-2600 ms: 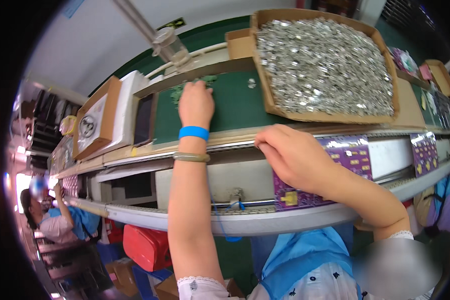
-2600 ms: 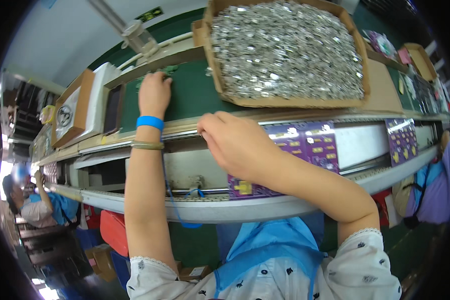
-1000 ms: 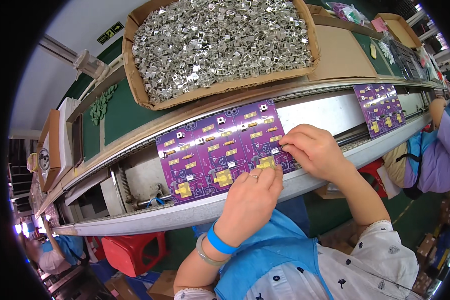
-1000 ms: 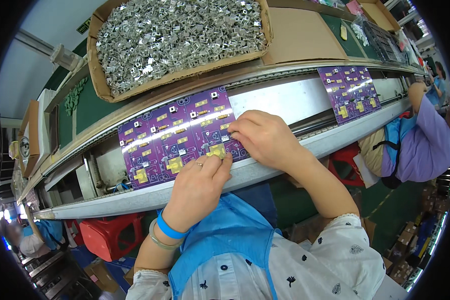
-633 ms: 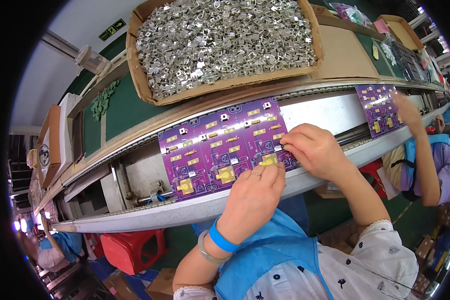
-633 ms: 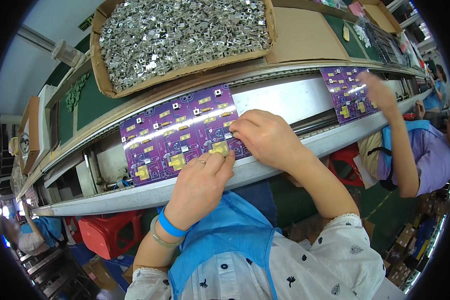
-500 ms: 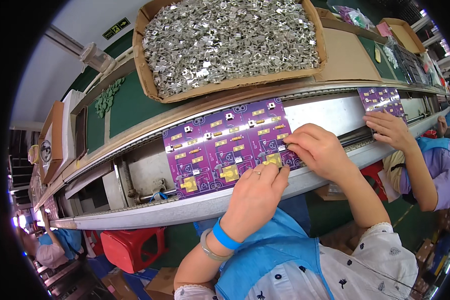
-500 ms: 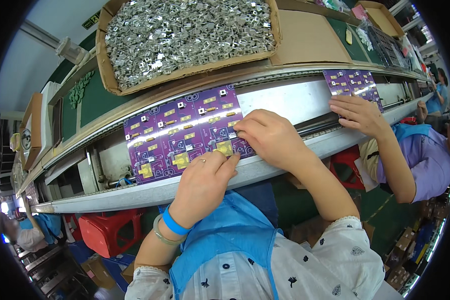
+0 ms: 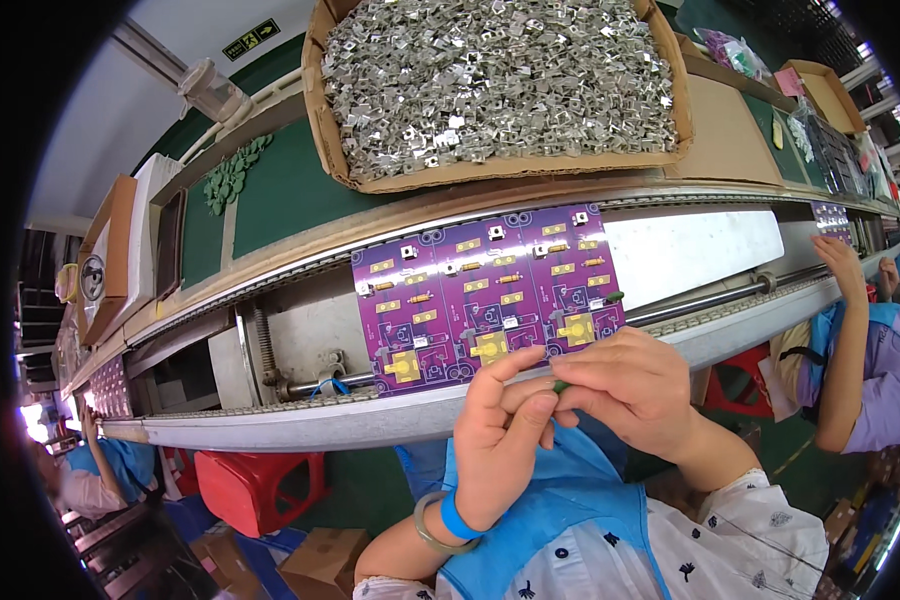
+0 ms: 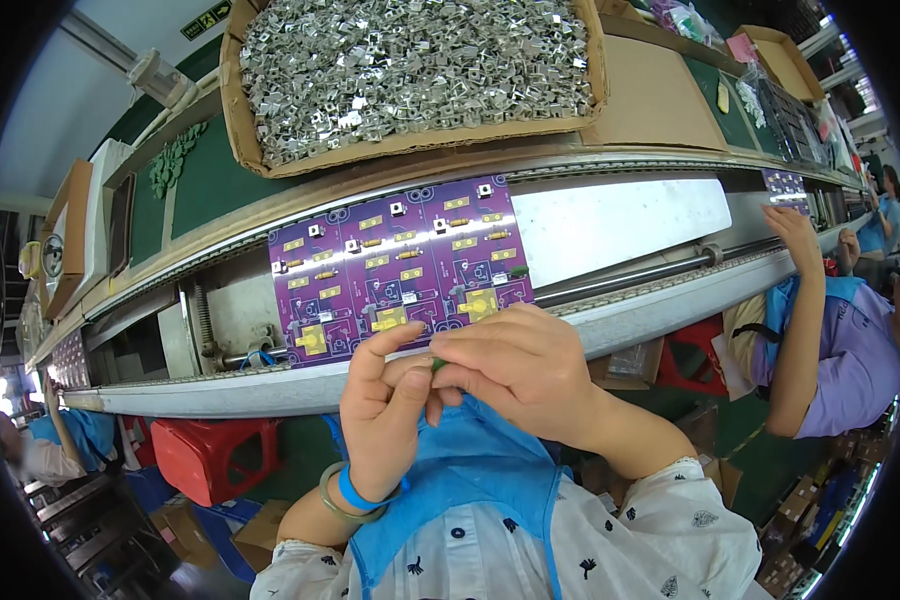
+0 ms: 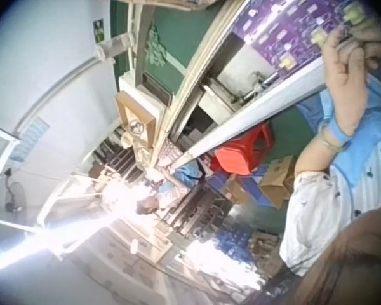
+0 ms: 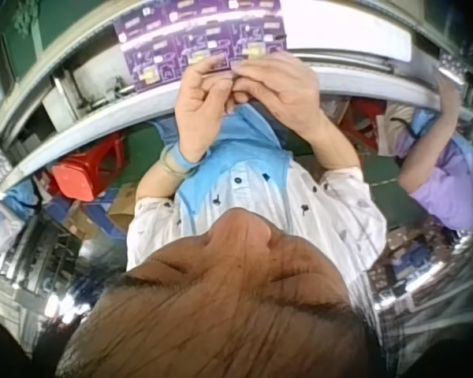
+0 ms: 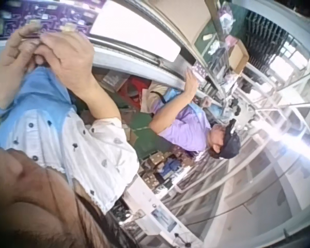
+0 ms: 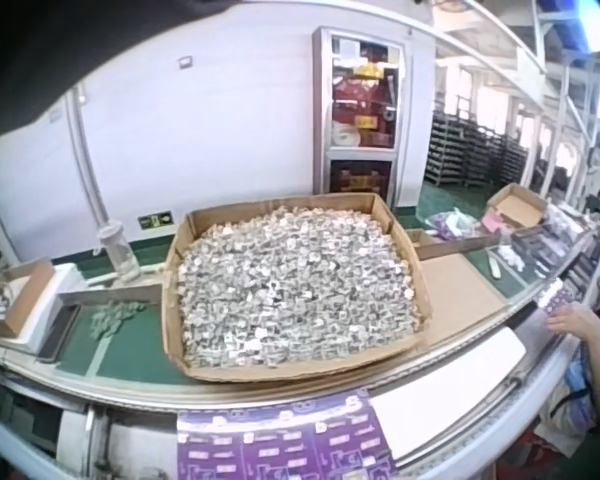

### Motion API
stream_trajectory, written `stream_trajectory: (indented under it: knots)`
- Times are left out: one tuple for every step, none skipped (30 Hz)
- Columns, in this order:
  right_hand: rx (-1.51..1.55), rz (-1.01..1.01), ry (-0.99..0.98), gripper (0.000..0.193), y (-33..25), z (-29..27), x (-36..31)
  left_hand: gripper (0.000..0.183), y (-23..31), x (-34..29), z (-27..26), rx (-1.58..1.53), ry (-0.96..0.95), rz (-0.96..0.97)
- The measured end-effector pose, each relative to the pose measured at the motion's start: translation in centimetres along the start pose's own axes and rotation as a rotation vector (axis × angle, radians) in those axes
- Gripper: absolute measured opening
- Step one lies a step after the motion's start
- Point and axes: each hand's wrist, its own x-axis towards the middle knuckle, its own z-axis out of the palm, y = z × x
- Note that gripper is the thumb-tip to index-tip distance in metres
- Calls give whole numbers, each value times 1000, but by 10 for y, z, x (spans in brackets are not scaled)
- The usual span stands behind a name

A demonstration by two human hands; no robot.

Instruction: The person picks small electronic components from a cardboard box and places them onto designated spots on a purple circuit board. The person repeats this process, handling components one by one and occasionally adjusting the board's position on the workbench.

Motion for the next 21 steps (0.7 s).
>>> stream_trajectory:
  knots:
    - [-46,-25,-1,28,0,2,3,27,2,1,-3,-28,-6,-1]
    - [-61,-38,15,27,-1,4,7,30,4,2,-6,-57,-11,-2]
    - [-74,-52,30,26,0,6,12,27,6,2,-7,15,23,16]
    - [-87,-67,45,25,1,7,17,25,8,2,-8,87,57,34]
    - [-105,-18,29,24,3,5,19,23,10,2,-10,158,91,51]
    - [-124,33,13,23,5,2,20,21,10,6,-17,439,34,226]
    - [-143,84,-4,23,7,0,22,19,10,12,-27,720,-24,401]
    - [-190,77,-26,24,11,1,27,17,10,16,-34,1000,-85,574]
    - [-238,68,-47,25,15,2,32,18,10,17,-33,1095,-86,578]
    - [-287,59,-68,26,18,4,36,19,9,18,-32,1190,-87,581]
    - [-334,35,-72,27,21,7,36,21,9,19,-31,1284,-88,583]
    - [-369,29,-91,26,20,9,38,27,9,20,-31,1347,-90,588]
    - [-403,24,-111,26,20,11,40,33,8,22,-32,1410,-93,592]
    - [-438,19,-130,26,20,13,41,39,7,23,-33,1473,-95,596]
    - [-450,-6,-142,24,21,13,41,41,4,23,-34,1488,-92,610]
    - [-463,-31,-154,23,24,14,41,44,2,23,-35,1503,-90,624]
    - [-475,-56,-166,22,25,14,41,46,0,23,-36,1518,-87,639]
    - [-479,-59,-166,22,26,15,41,46,-1,23,-37,1514,-92,644]
    - [-483,-63,-167,21,27,16,42,46,-2,24,-37,1509,-98,649]
    - [-487,-66,-167,21,28,17,42,47,-2,24,-38,1505,-104,654]
    - [-492,-74,-168,21,28,17,43,47,-2,25,-38,1504,-109,650]
